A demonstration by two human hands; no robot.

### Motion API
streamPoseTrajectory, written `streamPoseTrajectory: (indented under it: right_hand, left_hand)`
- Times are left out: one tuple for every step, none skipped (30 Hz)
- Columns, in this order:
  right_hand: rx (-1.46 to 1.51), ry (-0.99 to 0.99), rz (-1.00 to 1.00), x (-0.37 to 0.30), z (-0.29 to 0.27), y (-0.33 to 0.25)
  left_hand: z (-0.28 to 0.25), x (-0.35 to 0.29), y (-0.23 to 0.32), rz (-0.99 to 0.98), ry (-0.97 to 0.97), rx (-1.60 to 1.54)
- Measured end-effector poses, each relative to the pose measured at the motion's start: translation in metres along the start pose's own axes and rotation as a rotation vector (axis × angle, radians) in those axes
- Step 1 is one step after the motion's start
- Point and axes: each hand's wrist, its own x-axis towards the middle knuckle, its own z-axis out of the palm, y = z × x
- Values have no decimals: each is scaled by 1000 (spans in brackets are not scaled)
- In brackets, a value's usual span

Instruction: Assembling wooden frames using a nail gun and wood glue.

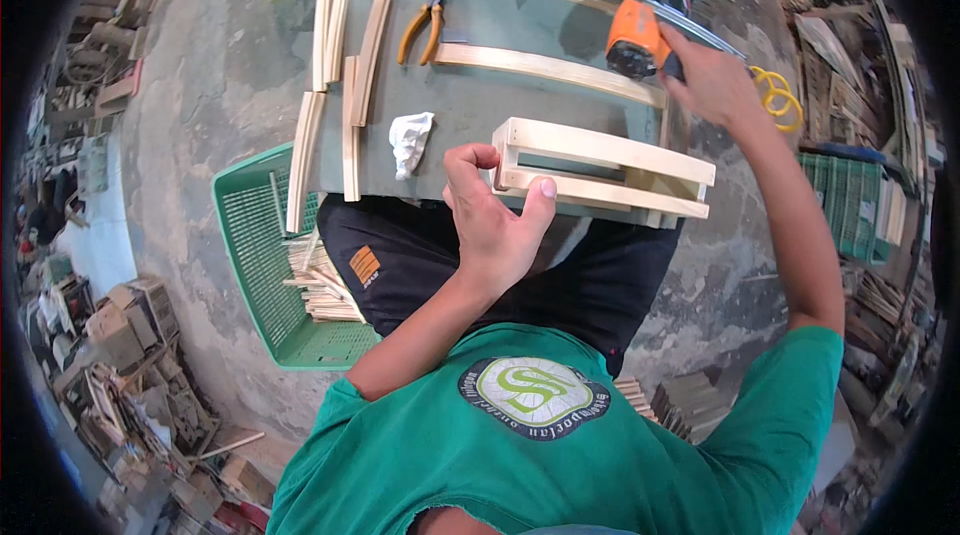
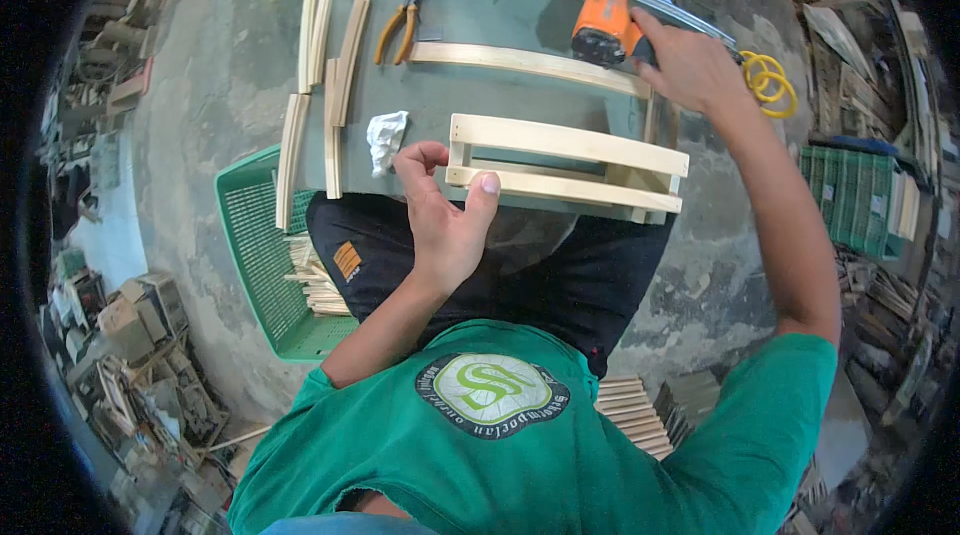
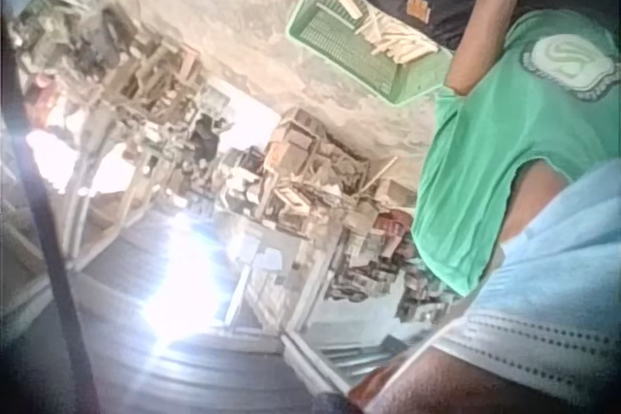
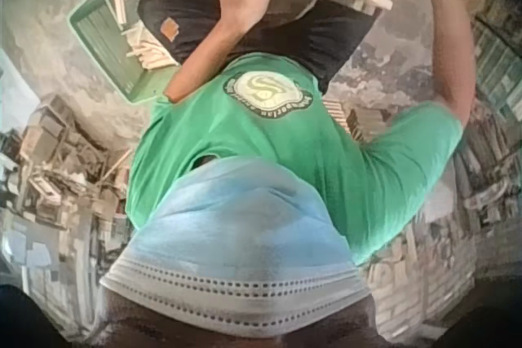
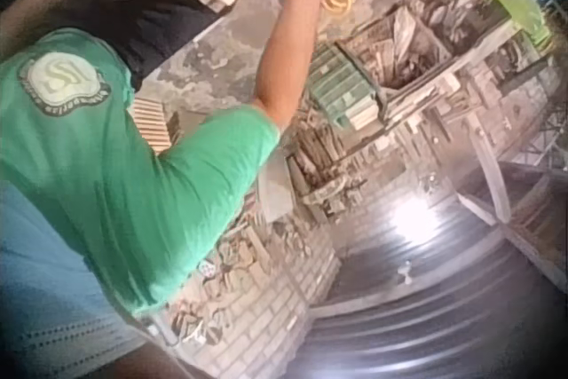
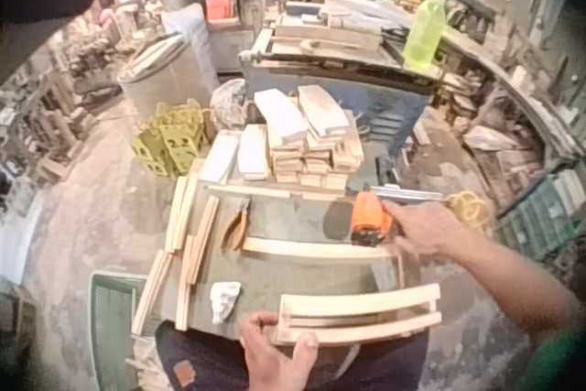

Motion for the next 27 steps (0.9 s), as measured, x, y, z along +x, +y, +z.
streamPoseTrajectory:
  right_hand:
    - [27, 28, -30, 9, 15, 0]
    - [4, 25, -37, 17, 28, -1]
    - [-28, 8, -21, 22, 39, -2]
    - [-10, 32, -32, 27, 47, -2]
    - [7, 33, -52, 32, 55, -3]
    - [27, 53, -72, 33, 61, -4]
    - [52, 81, -92, 36, 67, -7]
    - [67, 94, -92, 37, 71, -7]
    - [78, 108, -106, 37, 73, -7]
    - [76, 86, -95, 38, 76, -8]
    - [63, 71, -93, 38, 78, -8]
    - [44, 60, -92, 36, 80, -9]
    - [48, 66, -65, 34, 82, -9]
    - [74, 50, -67, 32, 84, -10]
    - [101, 37, -76, 30, 87, -9]
    - [105, 50, -64, 27, 90, -8]
    - [162, 122, -58, 24, 93, -7]
    - [212, 179, -47, 21, 96, -6]
    - [284, 314, -36, 14, 100, -4]
    - [284, 329, -34, 5, 103, -1]
    - [604, 383, 7, -9, 104, 3]
    - [929, 427, 54, -25, 106, 8]
    - [1352, 362, 51, -47, 108, 6]
    - [1765, 244, 143, -72, 109, 2]
    - [1860, 171, 57, -104, 107, -1]
    - [1914, 82, 144, -126, 104, -9]
    - [1936, 74, 49, -148, 100, -18]
  left_hand:
    - [0, 0, 1, 18, -3, -8]
    - [-2, 0, 1, 20, -21, -21]
    - [-3, -1, 1, 53, -20, 5]
    - [-4, -3, 0, 70, -18, 23]
    - [-7, -3, -1, 26, -33, -6]
    - [-8, -3, -2, -4, -57, -41]
    - [-10, 0, -5, -14, -81, -113]
    - [-12, 2, -7, 23, -85, -111]
    - [-16, 4, -8, 37, -115, -154]
    - [-21, 8, -9, 58, -166, -164]
    - [-27, 13, -10, 106, -237, -152]
    - [-34, 18, -9, 149, -317, -157]
    - [-39, 22, -9, 134, -377, -149]
    - [-45, 25, -8, 127, -448, -153]
    - [-52, 29, -6, 85, -522, -76]
    - [-53, 32, -7, 99, -530, -68]
    - [-54, 35, -8, 77, -555, -11]
    - [-54, 38, -10, 42, -586, 39]
    - [-54, 39, -12, 4, -626, 46]
    - [-53, 42, -16, -24, -608, 99]
    - [-49, 46, -21, -52, -633, 71]
    - [-46, 50, -27, -42, -676, -3]
    - [-43, 51, -33, -25, -705, -30]
    - [-41, 54, -38, -40, -684, 0]
    - [-39, 59, -43, -155, -734, -121]
    - [-38, 61, -45, -336, -757, -209]
    - [-38, 63, -46, -306, -770, -211]
